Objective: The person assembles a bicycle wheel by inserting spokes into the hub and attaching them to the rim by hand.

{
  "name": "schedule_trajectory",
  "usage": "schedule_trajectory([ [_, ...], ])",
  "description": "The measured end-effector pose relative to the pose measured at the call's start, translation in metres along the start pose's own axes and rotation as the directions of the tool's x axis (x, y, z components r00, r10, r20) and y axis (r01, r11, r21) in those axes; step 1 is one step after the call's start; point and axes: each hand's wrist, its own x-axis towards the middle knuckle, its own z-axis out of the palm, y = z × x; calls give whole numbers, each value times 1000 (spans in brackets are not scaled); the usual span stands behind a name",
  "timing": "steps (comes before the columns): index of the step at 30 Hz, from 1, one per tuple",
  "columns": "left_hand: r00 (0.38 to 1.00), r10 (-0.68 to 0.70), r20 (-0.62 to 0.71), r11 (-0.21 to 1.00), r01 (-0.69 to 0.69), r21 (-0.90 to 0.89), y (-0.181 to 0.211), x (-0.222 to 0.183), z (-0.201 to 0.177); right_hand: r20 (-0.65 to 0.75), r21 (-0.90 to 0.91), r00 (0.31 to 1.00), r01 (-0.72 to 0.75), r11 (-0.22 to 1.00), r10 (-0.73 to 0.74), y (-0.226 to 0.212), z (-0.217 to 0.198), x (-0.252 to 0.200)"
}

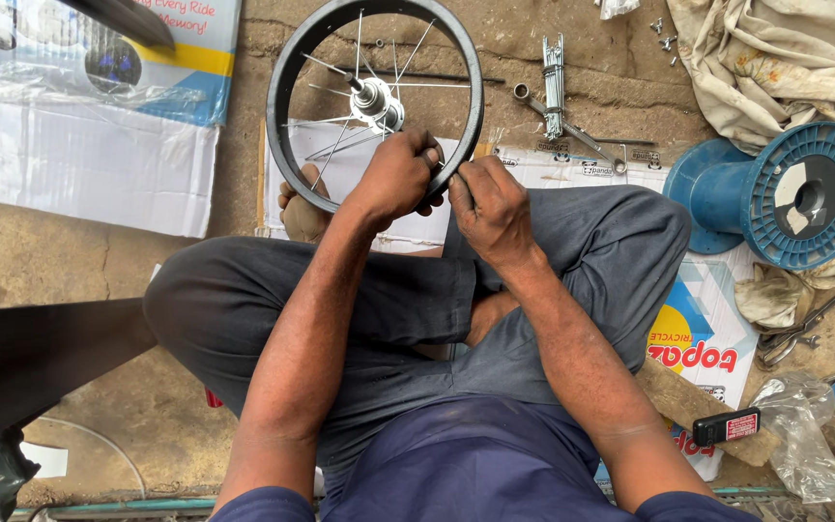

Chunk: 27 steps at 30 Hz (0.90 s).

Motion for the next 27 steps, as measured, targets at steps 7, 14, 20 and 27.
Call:
schedule_trajectory([
  [7, 1000, -11, -15, 999, 11, 31, 2, 0, 3, 160, 304, 792, -608, 733, 590, 12, 18, -5],
  [14, 999, -7, -32, 999, 8, 50, 1, 2, 6, 119, 375, 857, -506, 777, 501, 15, 15, -5],
  [20, 999, 9, -32, 999, -7, 36, -5, 4, 5, 71, -8, 975, -208, 978, 208, 11, 10, -8],
  [27, 1000, 20, -23, 1000, -20, 22, -6, 4, 7, 337, 490, 671, -724, 485, 661, 45, 20, -22],
])
